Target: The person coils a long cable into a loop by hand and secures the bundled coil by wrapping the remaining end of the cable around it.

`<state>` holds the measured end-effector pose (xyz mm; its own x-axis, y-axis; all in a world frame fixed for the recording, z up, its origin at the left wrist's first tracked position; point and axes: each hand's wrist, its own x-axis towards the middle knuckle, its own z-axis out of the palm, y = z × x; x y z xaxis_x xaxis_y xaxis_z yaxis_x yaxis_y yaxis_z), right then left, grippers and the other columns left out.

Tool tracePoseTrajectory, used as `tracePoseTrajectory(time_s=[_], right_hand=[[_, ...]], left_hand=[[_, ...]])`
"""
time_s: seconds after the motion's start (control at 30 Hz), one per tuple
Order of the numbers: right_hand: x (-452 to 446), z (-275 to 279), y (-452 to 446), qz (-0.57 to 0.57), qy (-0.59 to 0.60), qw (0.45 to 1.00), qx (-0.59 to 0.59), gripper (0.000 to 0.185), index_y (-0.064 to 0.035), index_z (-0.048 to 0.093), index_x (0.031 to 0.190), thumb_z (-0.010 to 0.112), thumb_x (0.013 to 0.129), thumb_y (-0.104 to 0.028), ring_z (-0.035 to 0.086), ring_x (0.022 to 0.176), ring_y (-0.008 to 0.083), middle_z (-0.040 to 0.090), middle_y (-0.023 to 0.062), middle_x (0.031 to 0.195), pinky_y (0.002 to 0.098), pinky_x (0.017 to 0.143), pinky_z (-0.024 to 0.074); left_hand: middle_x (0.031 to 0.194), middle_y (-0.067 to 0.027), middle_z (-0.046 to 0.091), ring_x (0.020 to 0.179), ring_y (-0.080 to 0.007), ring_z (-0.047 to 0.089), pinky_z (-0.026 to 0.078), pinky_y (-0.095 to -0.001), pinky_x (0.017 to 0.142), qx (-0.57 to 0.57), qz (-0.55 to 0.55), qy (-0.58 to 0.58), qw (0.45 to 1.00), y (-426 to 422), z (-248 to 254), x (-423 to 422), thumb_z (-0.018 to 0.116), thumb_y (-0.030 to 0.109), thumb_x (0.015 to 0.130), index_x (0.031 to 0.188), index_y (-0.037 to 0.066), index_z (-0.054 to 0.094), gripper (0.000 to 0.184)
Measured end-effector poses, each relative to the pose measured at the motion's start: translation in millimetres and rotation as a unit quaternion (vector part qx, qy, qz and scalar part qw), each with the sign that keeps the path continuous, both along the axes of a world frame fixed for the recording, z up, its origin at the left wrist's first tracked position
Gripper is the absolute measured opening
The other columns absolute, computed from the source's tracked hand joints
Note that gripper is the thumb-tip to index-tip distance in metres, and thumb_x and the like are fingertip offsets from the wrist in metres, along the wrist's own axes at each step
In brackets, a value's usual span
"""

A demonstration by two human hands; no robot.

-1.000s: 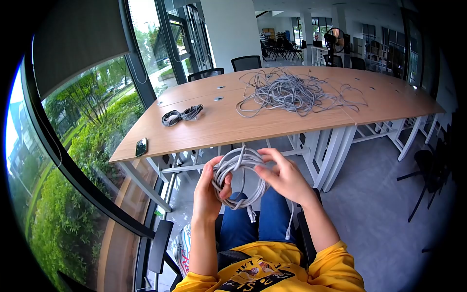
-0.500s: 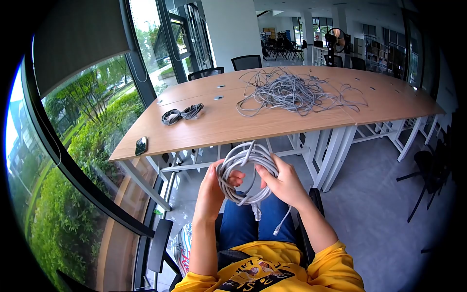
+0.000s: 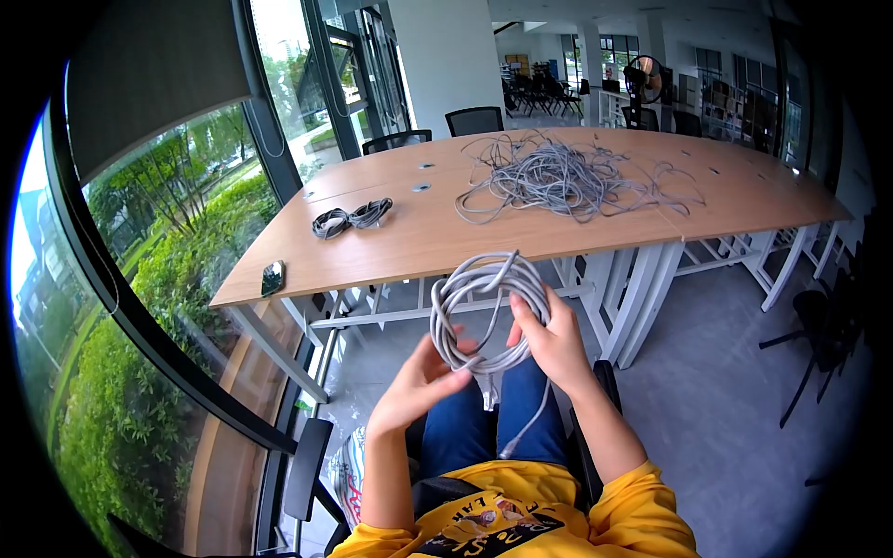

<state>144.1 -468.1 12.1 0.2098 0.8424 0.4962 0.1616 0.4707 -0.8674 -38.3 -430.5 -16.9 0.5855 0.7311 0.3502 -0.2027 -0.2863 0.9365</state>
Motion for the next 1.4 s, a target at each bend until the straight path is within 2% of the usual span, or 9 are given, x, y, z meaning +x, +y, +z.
tracePoseTrajectory(time_s=[0.07, 0.33, 0.5, 0.6, 0.9, 1.0, 1.1, 1.17, 1.4], right_hand=[[0, 0, 0, -0.019, 0.019, 1.000, 0.001, 0.022, -0.0018, 0.052, 0.089, 0.050, 0.086, -0.023, 0.047, 0.048, 0.0067, 0.051, 0.0009, 0.055, 0.0199, 0.048, 0.0329], [2, -2, -3, -0.003, -0.012, 1.000, 0.017, 0.018, -0.0018, 0.051, 0.087, 0.051, 0.085, -0.020, 0.051, 0.050, 0.0089, 0.054, 0.0034, 0.059, 0.0222, 0.048, 0.0378], [6, -7, -5, 0.024, -0.209, 0.978, 0.019, 0.015, -0.0007, 0.051, 0.090, 0.054, 0.080, -0.011, 0.057, 0.056, 0.0137, 0.059, 0.0060, 0.068, 0.0272, 0.051, 0.0425], [5, -7, -7, 0.014, -0.294, 0.954, 0.056, 0.019, -0.0001, 0.050, 0.091, 0.057, 0.077, -0.010, 0.058, 0.058, 0.0281, 0.057, 0.0156, 0.067, 0.0324, 0.052, 0.0431], [5, 2, -15, 0.046, -0.265, 0.959, 0.089, 0.020, 0.0008, 0.052, 0.086, 0.062, 0.072, -0.009, 0.055, 0.054, 0.0233, 0.055, 0.0145, 0.063, 0.0289, 0.051, 0.0415], [5, 5, -14, 0.061, -0.257, 0.961, 0.079, 0.021, -0.0009, 0.052, 0.088, 0.061, 0.072, -0.013, 0.059, 0.064, 0.0321, 0.058, 0.0166, 0.068, 0.0355, 0.054, 0.0447], [8, 3, -12, 0.094, -0.262, 0.960, 0.035, 0.021, 0.0002, 0.050, 0.089, 0.061, 0.073, -0.009, 0.056, 0.058, 0.0166, 0.058, 0.0126, 0.069, 0.0272, 0.053, 0.0421], [5, 3, -12, 0.079, -0.235, 0.967, 0.054, 0.025, -0.0027, 0.046, 0.091, 0.059, 0.071, -0.011, 0.058, 0.066, 0.0333, 0.058, 0.0178, 0.074, 0.0362, 0.056, 0.0455], [7, 12, -17, 0.072, -0.337, 0.938, 0.025, 0.026, -0.0036, 0.040, 0.088, 0.057, 0.069, -0.007, 0.057, 0.067, 0.0341, 0.058, 0.0171, 0.073, 0.0384, 0.057, 0.0450]], left_hand=[[0.098, -0.0133, 0.056, 0.094, -0.0178, 0.054, 0.042, -0.0321, 0.082, -0.063, -0.066, 0.064, 0.994, -8, 6, 5, 0.062, 0.006, 0.076, 0.121, -0.003, 0.033, 0.055], [0.103, -0.0112, 0.053, 0.098, -0.0189, 0.052, 0.041, -0.0295, 0.083, -0.041, -0.030, 0.043, 0.998, -8, 8, 5, 0.060, 0.005, 0.078, 0.120, -0.002, 0.035, 0.050], [0.122, -0.0145, 0.042, 0.114, -0.0254, 0.040, 0.033, -0.0326, 0.092, 0.356, 0.239, 0.101, 0.898, -14, 40, 0, 0.069, 0.013, 0.066, 0.122, 0.002, 0.037, 0.064], [0.114, -0.0143, 0.046, 0.100, -0.0318, 0.048, 0.039, -0.0368, 0.084, 0.464, 0.214, 0.240, 0.825, -30, 60, 14, 0.065, 0.007, 0.065, 0.119, 0.001, 0.040, 0.059], [0.086, -0.0167, 0.057, 0.077, -0.0327, 0.057, 0.045, -0.0334, 0.066, 0.353, 0.239, 0.212, 0.880, -25, 50, 19, 0.064, 0.004, 0.066, 0.104, 0.002, 0.048, 0.042], [0.082, -0.0171, 0.058, 0.073, -0.0326, 0.057, 0.044, -0.0336, 0.063, 0.328, 0.235, 0.281, 0.871, -22, 51, 19, 0.062, 0.002, 0.065, 0.102, 0.002, 0.049, 0.039], [0.078, -0.0169, 0.056, 0.070, -0.0334, 0.056, 0.044, -0.0331, 0.060, 0.267, 0.231, 0.224, 0.908, -25, 49, 23, 0.061, 0.000, 0.064, 0.097, 0.002, 0.051, 0.034], [0.077, -0.0165, 0.056, 0.070, -0.0341, 0.055, 0.044, -0.0323, 0.060, 0.322, 0.263, 0.225, 0.881, -24, 44, 25, 0.060, -0.001, 0.064, 0.095, 0.002, 0.052, 0.033], [0.089, -0.0150, 0.056, 0.074, -0.0358, 0.055, 0.046, -0.0356, 0.063, 0.318, 0.270, 0.212, 0.884, -29, 41, 31, 0.057, -0.003, 0.065, 0.104, 0.006, 0.051, 0.041]])
